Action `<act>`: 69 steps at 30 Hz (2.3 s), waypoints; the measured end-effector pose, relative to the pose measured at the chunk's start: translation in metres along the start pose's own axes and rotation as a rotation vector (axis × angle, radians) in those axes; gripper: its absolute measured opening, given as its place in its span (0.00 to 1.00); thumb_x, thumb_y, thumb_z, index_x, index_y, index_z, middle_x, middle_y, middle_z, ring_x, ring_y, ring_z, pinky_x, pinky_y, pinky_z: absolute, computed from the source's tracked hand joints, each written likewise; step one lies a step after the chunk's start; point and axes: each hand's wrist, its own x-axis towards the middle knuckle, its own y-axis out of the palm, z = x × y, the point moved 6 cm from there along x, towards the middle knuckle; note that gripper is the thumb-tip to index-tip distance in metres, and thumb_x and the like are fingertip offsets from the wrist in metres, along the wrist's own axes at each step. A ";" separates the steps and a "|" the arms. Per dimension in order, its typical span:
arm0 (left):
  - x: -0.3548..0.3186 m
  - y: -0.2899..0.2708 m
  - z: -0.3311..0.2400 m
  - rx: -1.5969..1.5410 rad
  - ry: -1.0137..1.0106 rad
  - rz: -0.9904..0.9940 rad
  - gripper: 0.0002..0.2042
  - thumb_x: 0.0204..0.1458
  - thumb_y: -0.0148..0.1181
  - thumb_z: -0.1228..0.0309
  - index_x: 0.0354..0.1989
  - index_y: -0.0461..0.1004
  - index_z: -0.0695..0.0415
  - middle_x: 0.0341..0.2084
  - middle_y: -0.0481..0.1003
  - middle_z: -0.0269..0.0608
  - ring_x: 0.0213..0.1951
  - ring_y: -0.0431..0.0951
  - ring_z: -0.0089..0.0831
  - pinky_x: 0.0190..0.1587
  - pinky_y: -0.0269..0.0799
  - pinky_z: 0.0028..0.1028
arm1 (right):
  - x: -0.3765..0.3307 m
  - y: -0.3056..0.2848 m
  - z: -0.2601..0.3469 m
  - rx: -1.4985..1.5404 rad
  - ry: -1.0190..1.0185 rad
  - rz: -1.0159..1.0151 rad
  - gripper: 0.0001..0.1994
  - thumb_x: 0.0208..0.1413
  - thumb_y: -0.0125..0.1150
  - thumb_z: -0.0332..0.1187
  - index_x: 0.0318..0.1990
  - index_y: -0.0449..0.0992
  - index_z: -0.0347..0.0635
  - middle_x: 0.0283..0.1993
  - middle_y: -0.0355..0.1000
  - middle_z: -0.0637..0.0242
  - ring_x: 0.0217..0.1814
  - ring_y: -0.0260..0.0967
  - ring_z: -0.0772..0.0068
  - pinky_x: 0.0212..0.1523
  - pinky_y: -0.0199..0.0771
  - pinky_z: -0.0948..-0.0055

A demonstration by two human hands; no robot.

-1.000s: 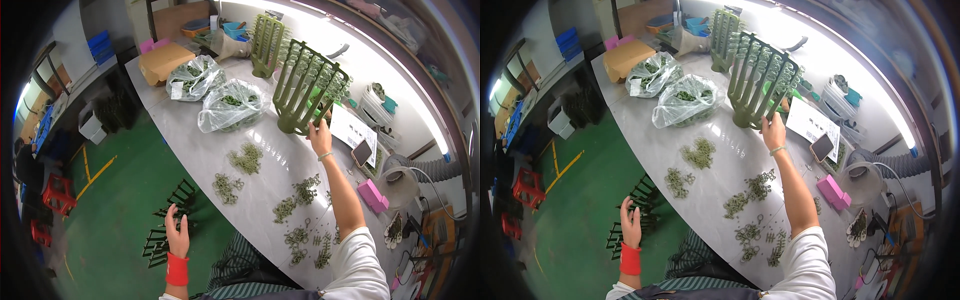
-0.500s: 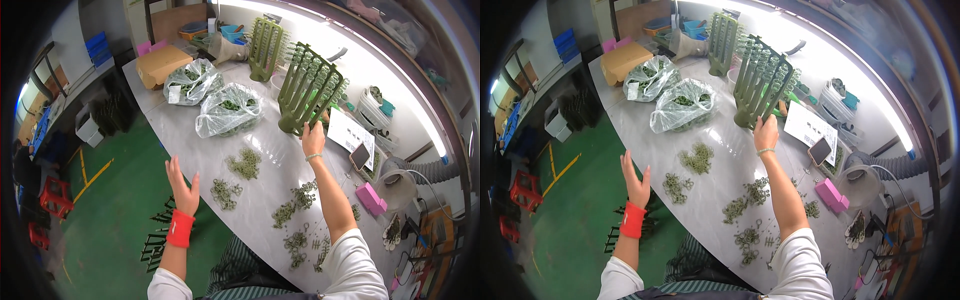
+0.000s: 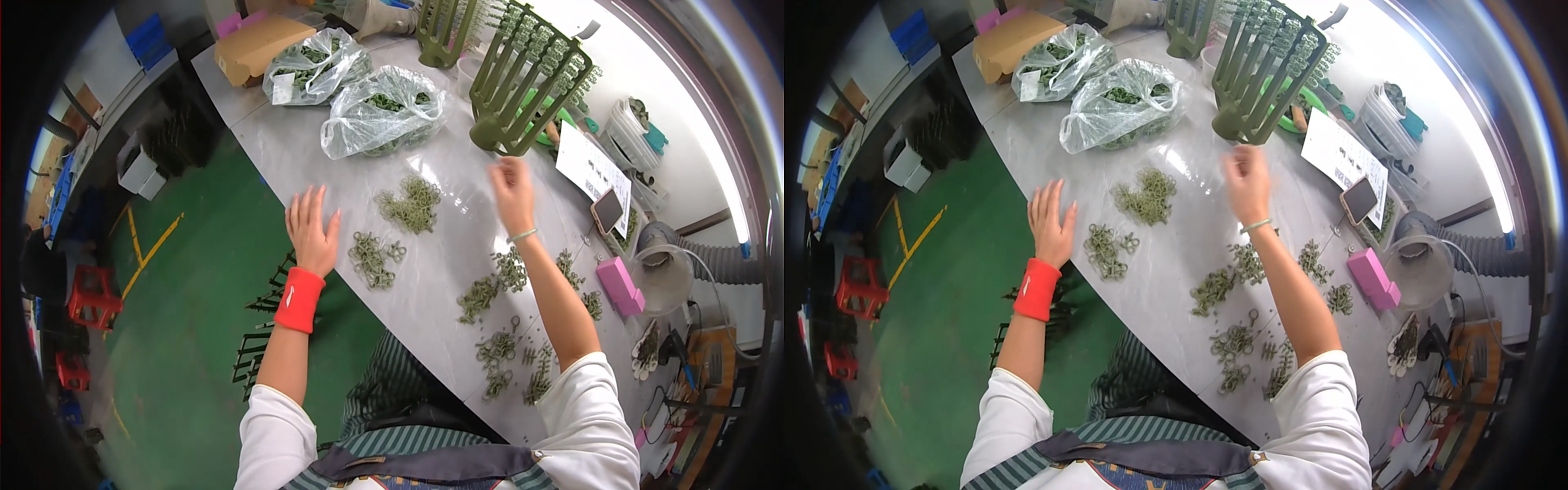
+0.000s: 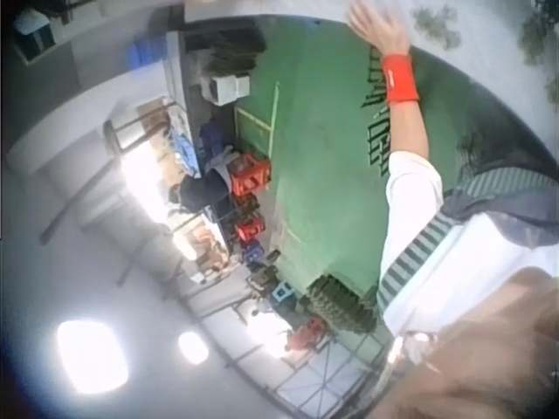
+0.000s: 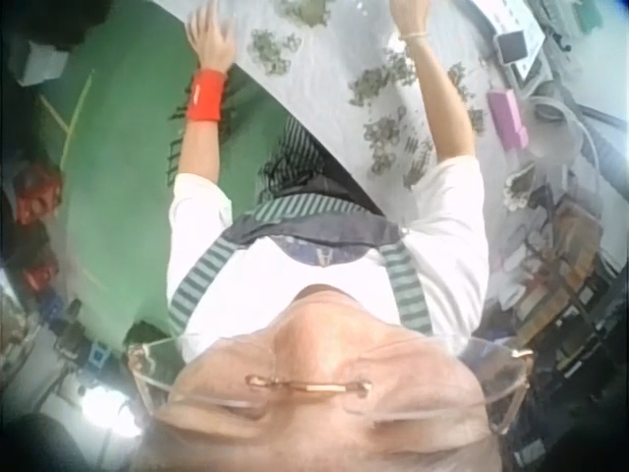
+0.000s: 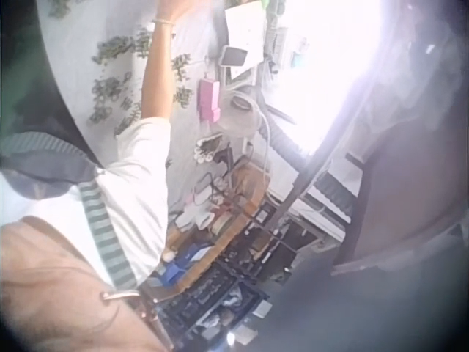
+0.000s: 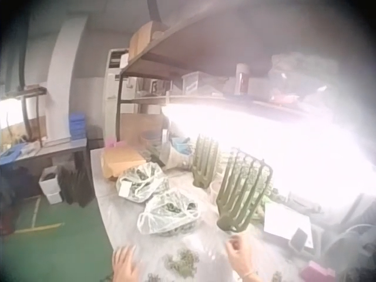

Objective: The person uses blue-handled pliers to trim small green plastic branch components, gathers the trimmed pieces by hand, and then uses a soldering iron to fuse them onto a larger green plastic base frame on the workbench.

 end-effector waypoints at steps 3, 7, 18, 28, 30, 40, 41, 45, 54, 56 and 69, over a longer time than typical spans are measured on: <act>-0.003 -0.002 0.004 0.037 -0.034 0.037 0.24 0.63 0.50 0.58 0.67 0.62 0.51 0.66 0.61 0.43 0.71 0.50 0.48 0.71 0.39 0.48 | -0.038 0.050 0.085 -0.253 -0.552 0.353 0.17 0.49 0.69 0.34 0.49 0.76 0.47 0.51 0.72 0.60 0.57 0.68 0.54 0.58 0.67 0.57; 0.000 0.002 0.002 0.061 -0.024 0.018 0.21 0.64 0.50 0.58 0.63 0.66 0.51 0.65 0.62 0.43 0.70 0.51 0.48 0.71 0.40 0.48 | -0.055 0.080 0.115 -0.307 -0.721 0.450 0.19 0.51 0.67 0.37 0.52 0.76 0.52 0.57 0.71 0.62 0.68 0.59 0.55 0.69 0.54 0.51; -0.002 0.001 0.004 0.066 -0.005 0.000 0.18 0.64 0.48 0.58 0.58 0.71 0.50 0.64 0.64 0.41 0.69 0.53 0.48 0.71 0.41 0.48 | -0.068 0.120 0.096 -0.376 -0.864 0.550 0.14 0.57 0.60 0.35 0.50 0.77 0.50 0.57 0.73 0.69 0.67 0.62 0.61 0.72 0.51 0.49; -0.001 0.006 0.017 0.124 0.057 -0.008 0.18 0.65 0.47 0.57 0.59 0.72 0.47 0.63 0.66 0.41 0.68 0.55 0.47 0.70 0.43 0.47 | -0.046 0.050 0.096 -0.335 -0.800 0.333 0.14 0.58 0.62 0.37 0.50 0.77 0.45 0.54 0.74 0.60 0.63 0.66 0.57 0.67 0.59 0.51; -0.001 0.012 0.011 0.124 0.046 0.023 0.19 0.65 0.46 0.56 0.59 0.72 0.47 0.64 0.65 0.41 0.69 0.55 0.47 0.70 0.43 0.47 | -0.049 0.003 0.109 -0.288 -0.713 0.247 0.13 0.57 0.64 0.35 0.49 0.77 0.44 0.52 0.75 0.60 0.60 0.67 0.56 0.65 0.62 0.53; 0.011 0.004 0.025 0.034 0.087 0.113 0.20 0.65 0.49 0.55 0.60 0.70 0.50 0.63 0.65 0.43 0.68 0.57 0.46 0.69 0.47 0.46 | -0.173 -0.195 0.121 -0.288 -0.228 0.022 0.06 0.59 0.59 0.23 0.43 0.78 0.37 0.36 0.76 0.60 0.36 0.73 0.65 0.38 0.72 0.73; 0.013 0.001 0.029 -0.094 0.077 0.184 0.21 0.64 0.51 0.55 0.60 0.70 0.52 0.64 0.65 0.44 0.68 0.56 0.47 0.69 0.46 0.46 | -0.188 -0.205 0.121 -0.298 -0.195 0.001 0.06 0.60 0.59 0.23 0.42 0.78 0.36 0.35 0.76 0.61 0.35 0.73 0.67 0.37 0.72 0.74; -0.026 -0.034 -0.067 -0.194 0.218 0.225 0.26 0.59 0.58 0.54 0.63 0.68 0.53 0.64 0.62 0.49 0.70 0.50 0.53 0.70 0.45 0.46 | -0.262 -0.241 0.102 -0.322 -0.002 -0.115 0.06 0.62 0.56 0.24 0.42 0.78 0.35 0.35 0.77 0.61 0.37 0.75 0.70 0.39 0.73 0.74; -0.061 -0.023 -0.138 -0.029 0.494 0.431 0.31 0.47 0.70 0.57 0.61 0.70 0.47 0.66 0.60 0.43 0.72 0.48 0.50 0.70 0.37 0.57 | -0.336 -0.266 0.082 -0.222 0.357 -0.308 0.08 0.65 0.54 0.29 0.41 0.79 0.35 0.36 0.78 0.63 0.39 0.77 0.74 0.42 0.74 0.75; -0.059 -0.016 -0.137 -0.007 0.520 0.442 0.29 0.47 0.70 0.58 0.60 0.71 0.48 0.65 0.61 0.42 0.72 0.49 0.49 0.70 0.37 0.56 | -0.338 -0.265 0.079 -0.202 0.373 -0.322 0.08 0.65 0.54 0.28 0.41 0.79 0.35 0.35 0.78 0.63 0.39 0.77 0.73 0.42 0.74 0.75; -0.028 -0.001 -0.121 -0.173 0.547 0.328 0.16 0.51 0.66 0.69 0.49 0.77 0.54 0.55 0.72 0.41 0.65 0.61 0.49 0.67 0.52 0.47 | -0.357 -0.207 0.085 -0.449 0.307 -0.176 0.19 0.51 0.68 0.29 0.51 0.73 0.39 0.56 0.66 0.55 0.59 0.64 0.54 0.59 0.65 0.63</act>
